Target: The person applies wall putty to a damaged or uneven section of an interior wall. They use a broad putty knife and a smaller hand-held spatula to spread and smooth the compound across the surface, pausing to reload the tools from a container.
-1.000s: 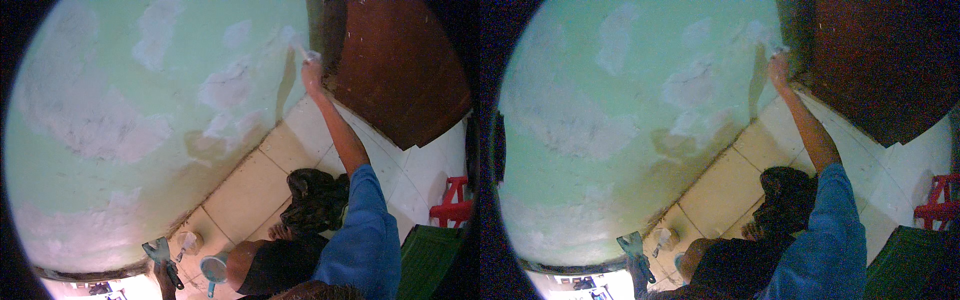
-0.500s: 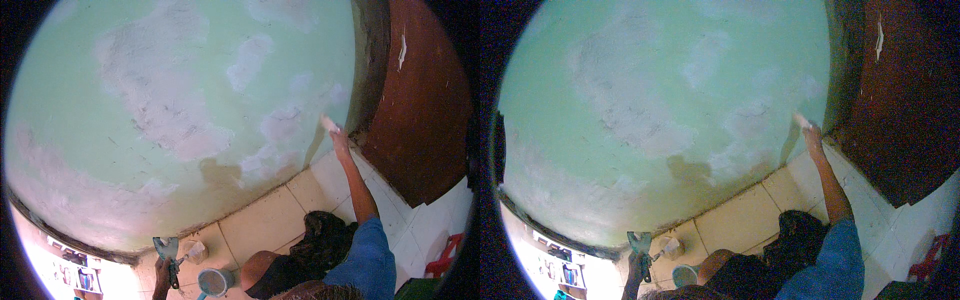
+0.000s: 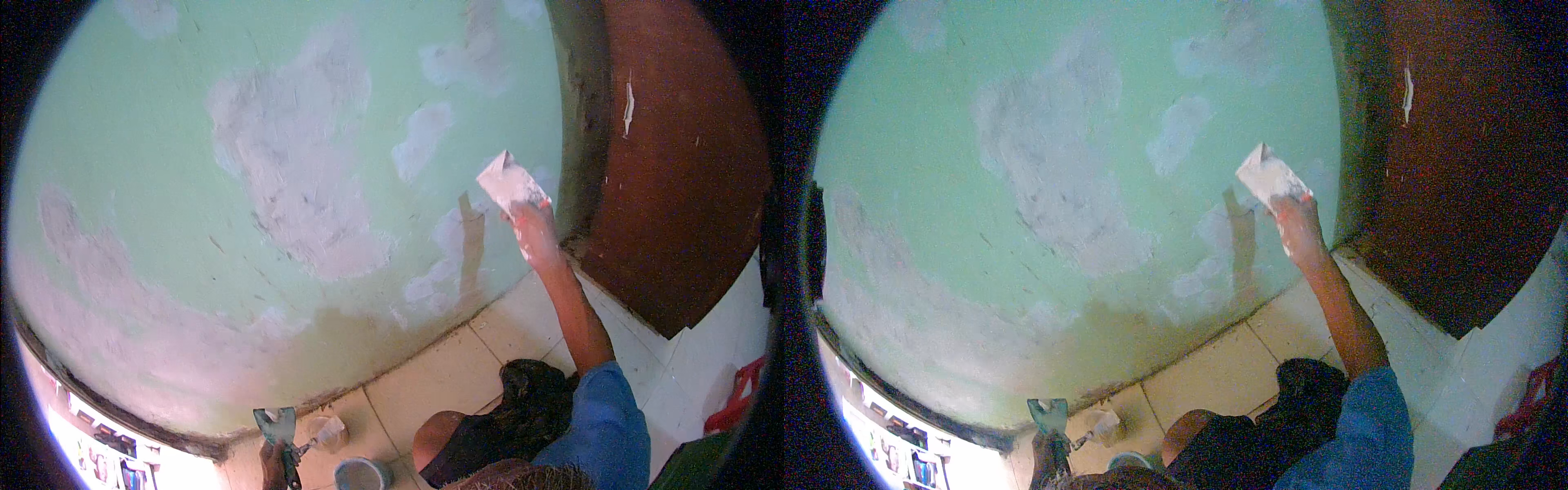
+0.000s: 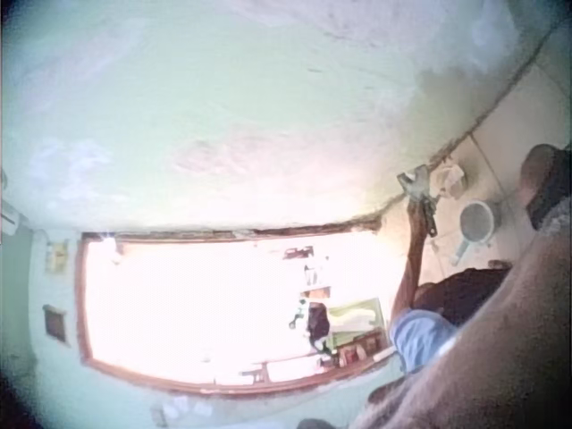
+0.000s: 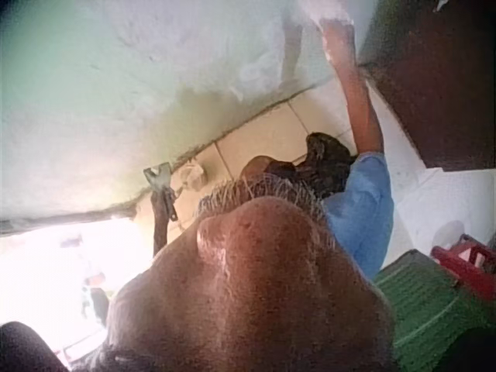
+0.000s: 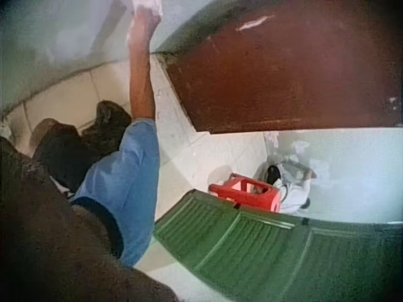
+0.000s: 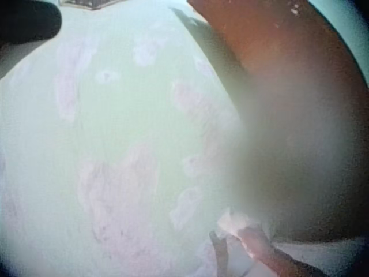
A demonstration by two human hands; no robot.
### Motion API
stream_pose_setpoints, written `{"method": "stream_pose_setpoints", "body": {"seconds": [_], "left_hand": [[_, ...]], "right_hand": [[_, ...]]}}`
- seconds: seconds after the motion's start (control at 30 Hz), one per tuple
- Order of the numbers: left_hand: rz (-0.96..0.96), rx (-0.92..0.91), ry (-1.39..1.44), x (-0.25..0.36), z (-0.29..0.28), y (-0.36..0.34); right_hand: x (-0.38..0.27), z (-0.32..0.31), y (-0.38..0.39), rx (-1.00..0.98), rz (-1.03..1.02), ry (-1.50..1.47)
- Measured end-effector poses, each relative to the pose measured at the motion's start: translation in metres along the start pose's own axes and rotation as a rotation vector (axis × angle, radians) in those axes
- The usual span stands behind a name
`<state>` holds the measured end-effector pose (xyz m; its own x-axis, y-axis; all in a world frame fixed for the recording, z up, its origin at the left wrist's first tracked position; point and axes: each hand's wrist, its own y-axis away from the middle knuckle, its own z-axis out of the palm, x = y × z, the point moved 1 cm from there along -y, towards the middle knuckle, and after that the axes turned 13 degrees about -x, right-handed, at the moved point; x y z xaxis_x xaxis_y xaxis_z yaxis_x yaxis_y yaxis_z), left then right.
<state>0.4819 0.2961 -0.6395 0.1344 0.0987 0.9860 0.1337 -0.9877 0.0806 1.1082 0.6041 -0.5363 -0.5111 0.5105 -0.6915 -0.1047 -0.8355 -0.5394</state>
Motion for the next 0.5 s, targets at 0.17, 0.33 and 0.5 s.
{"method": "stream_pose_setpoints", "body": {"seconds": [0.17,0.33,0.5], "left_hand": [[-0.104,0.018,-0.043,-0.014,-0.02,0.0],[-0.039,-0.049,-0.018,0.045,0.036,0.01],[-0.026,-0.019,0.0,0.016,0.015,0.0]], "right_hand": [[-0.056,0.026,-0.072,0.114,-0.167,0.494],[-0.104,0.027,-0.151,0.244,-0.771,1.286],[-0.128,0.041,-0.2,0.25,-0.882,1.355]]}}
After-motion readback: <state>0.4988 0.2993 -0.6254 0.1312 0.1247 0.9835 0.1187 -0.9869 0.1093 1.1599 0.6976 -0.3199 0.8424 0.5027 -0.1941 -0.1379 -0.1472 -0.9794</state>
